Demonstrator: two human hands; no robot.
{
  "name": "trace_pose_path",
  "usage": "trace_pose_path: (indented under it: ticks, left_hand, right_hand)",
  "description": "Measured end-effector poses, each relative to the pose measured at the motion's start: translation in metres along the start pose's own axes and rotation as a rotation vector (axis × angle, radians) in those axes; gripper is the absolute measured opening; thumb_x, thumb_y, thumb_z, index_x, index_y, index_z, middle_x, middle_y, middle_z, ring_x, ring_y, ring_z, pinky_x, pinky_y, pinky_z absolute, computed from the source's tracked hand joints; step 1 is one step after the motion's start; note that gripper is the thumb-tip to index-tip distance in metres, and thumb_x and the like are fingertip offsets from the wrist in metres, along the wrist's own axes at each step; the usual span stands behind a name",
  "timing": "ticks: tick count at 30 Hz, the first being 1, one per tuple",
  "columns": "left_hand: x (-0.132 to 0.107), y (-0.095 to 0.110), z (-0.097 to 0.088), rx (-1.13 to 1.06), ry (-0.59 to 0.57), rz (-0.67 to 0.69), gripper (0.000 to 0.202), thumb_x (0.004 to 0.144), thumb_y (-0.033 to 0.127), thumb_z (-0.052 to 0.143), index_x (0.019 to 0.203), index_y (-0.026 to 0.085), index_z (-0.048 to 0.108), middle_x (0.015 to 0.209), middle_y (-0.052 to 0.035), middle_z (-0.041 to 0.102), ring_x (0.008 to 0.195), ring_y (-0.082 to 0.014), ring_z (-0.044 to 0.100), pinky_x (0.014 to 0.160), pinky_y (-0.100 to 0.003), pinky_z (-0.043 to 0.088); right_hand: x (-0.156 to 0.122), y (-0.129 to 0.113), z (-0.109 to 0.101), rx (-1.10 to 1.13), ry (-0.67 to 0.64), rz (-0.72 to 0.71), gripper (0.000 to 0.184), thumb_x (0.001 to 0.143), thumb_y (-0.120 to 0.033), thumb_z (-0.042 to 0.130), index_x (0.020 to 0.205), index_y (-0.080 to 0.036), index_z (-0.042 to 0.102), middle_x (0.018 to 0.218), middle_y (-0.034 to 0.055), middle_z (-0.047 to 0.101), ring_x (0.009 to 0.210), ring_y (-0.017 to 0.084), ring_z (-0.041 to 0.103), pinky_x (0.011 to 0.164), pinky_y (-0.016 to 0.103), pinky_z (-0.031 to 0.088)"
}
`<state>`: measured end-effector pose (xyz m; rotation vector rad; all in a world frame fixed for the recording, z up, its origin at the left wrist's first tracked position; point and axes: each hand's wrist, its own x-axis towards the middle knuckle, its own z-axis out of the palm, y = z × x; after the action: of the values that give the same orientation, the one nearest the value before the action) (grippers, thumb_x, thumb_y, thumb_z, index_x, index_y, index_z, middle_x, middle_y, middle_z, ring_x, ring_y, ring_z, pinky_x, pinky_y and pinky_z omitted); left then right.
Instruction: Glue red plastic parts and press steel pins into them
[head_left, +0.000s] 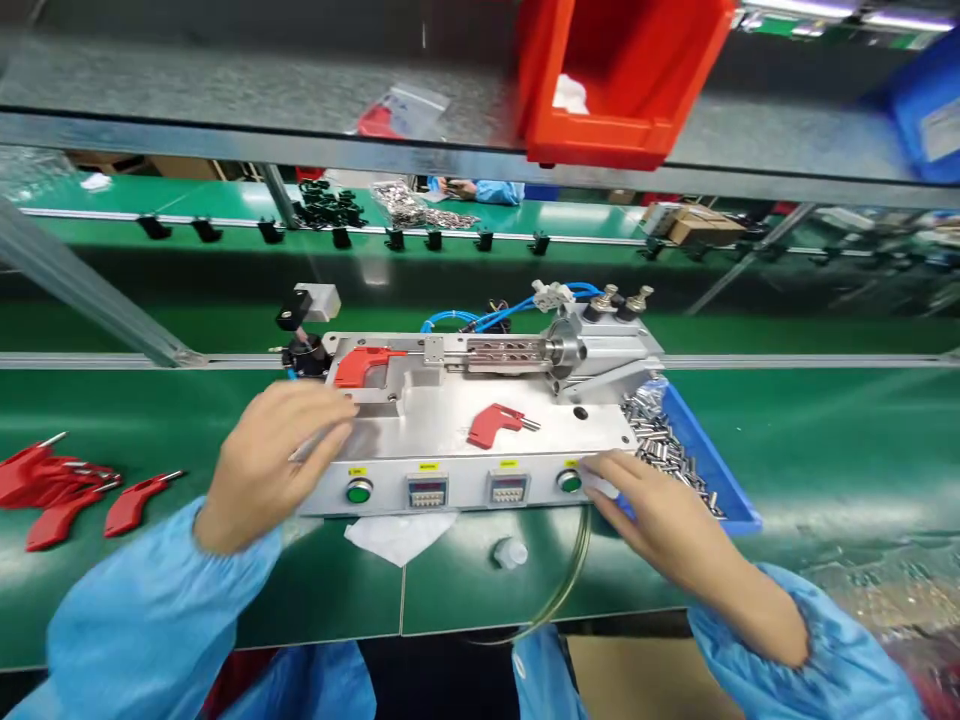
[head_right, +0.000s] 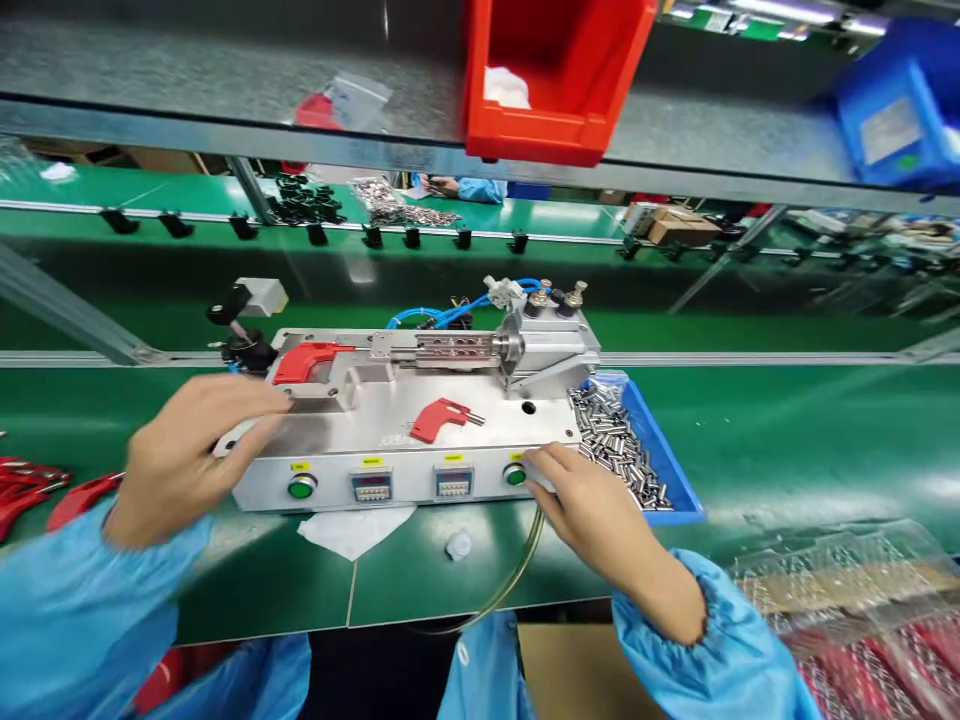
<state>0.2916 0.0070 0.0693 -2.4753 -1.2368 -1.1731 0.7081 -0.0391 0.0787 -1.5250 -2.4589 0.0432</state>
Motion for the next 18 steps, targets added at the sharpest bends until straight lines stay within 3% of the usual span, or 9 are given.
trace_pose_path:
  ticks: [2, 7, 10, 14, 16, 18]
  left_hand:
    - [-0.028, 0.01, -0.004, -0.024, 0.004, -0.002, 0.013, 0.102, 0.014, 0.062, 0.107, 0.023, 0.071, 0.096, -0.0044, 0.078, 0.092, -0.0237, 0.072, 0.086, -0.037, 0.057]
    - [-0.075, 0.02, 0.013, 0.069, -0.175, -0.013, 0.015, 0.107, 0.02, 0.057, 0.112, 0.021, 0.071, 0.097, -0.0042, 0.077, 0.086, -0.0211, 0.074, 0.078, -0.032, 0.057]
    - [-0.078, 0.021, 0.02, 0.059, -0.206, -0.064, 0.017, 0.109, 0.02, 0.054, 0.114, 0.02, 0.07, 0.103, -0.0047, 0.077, 0.092, -0.0203, 0.075, 0.083, -0.031, 0.057]
    - [-0.071, 0.021, 0.017, 0.054, -0.208, -0.121, 0.017, 0.109, 0.02, 0.053, 0.109, 0.021, 0.07, 0.098, -0.0024, 0.076, 0.086, -0.0188, 0.075, 0.077, -0.03, 0.056]
    - [-0.066, 0.022, 0.013, 0.014, -0.222, -0.156, 0.019, 0.109, 0.021, 0.052, 0.107, 0.021, 0.07, 0.095, -0.002, 0.075, 0.085, -0.018, 0.074, 0.074, -0.029, 0.056]
    - [-0.058, 0.025, 0.008, -0.034, -0.261, -0.17, 0.021, 0.109, 0.023, 0.05, 0.107, 0.022, 0.071, 0.097, -0.0028, 0.075, 0.085, -0.0178, 0.074, 0.072, -0.028, 0.057]
  right_hand:
    - [-0.007, -0.001, 0.012, -0.008, -0.01, 0.023, 0.024, 0.107, -0.028, 0.045, 0.118, -0.024, 0.066, 0.106, 0.0082, 0.078, 0.087, 0.026, 0.078, 0.068, 0.035, 0.059]
    - [-0.007, 0.004, 0.026, 0.044, -0.047, 0.086, 0.011, 0.105, -0.028, 0.05, 0.107, -0.024, 0.06, 0.088, 0.0038, 0.079, 0.066, 0.023, 0.075, 0.056, 0.031, 0.05]
    - [-0.001, 0.007, 0.029, 0.072, -0.053, 0.096, 0.007, 0.104, -0.029, 0.052, 0.103, -0.025, 0.058, 0.085, 0.0019, 0.079, 0.065, 0.023, 0.075, 0.055, 0.03, 0.048]
    - [0.004, 0.003, 0.033, -0.01, -0.014, 0.152, 0.01, 0.103, -0.031, 0.052, 0.098, -0.025, 0.058, 0.078, 0.0013, 0.077, 0.06, 0.023, 0.073, 0.049, 0.03, 0.043]
    - [0.004, -0.007, 0.027, -0.105, 0.003, 0.148, 0.017, 0.104, -0.031, 0.049, 0.092, -0.025, 0.06, 0.072, 0.0017, 0.073, 0.053, 0.024, 0.068, 0.044, 0.033, 0.036]
    - [-0.001, -0.022, 0.009, -0.142, 0.084, 0.119, 0.023, 0.106, -0.032, 0.047, 0.092, -0.026, 0.064, 0.074, 0.0043, 0.072, 0.057, 0.026, 0.068, 0.047, 0.036, 0.042]
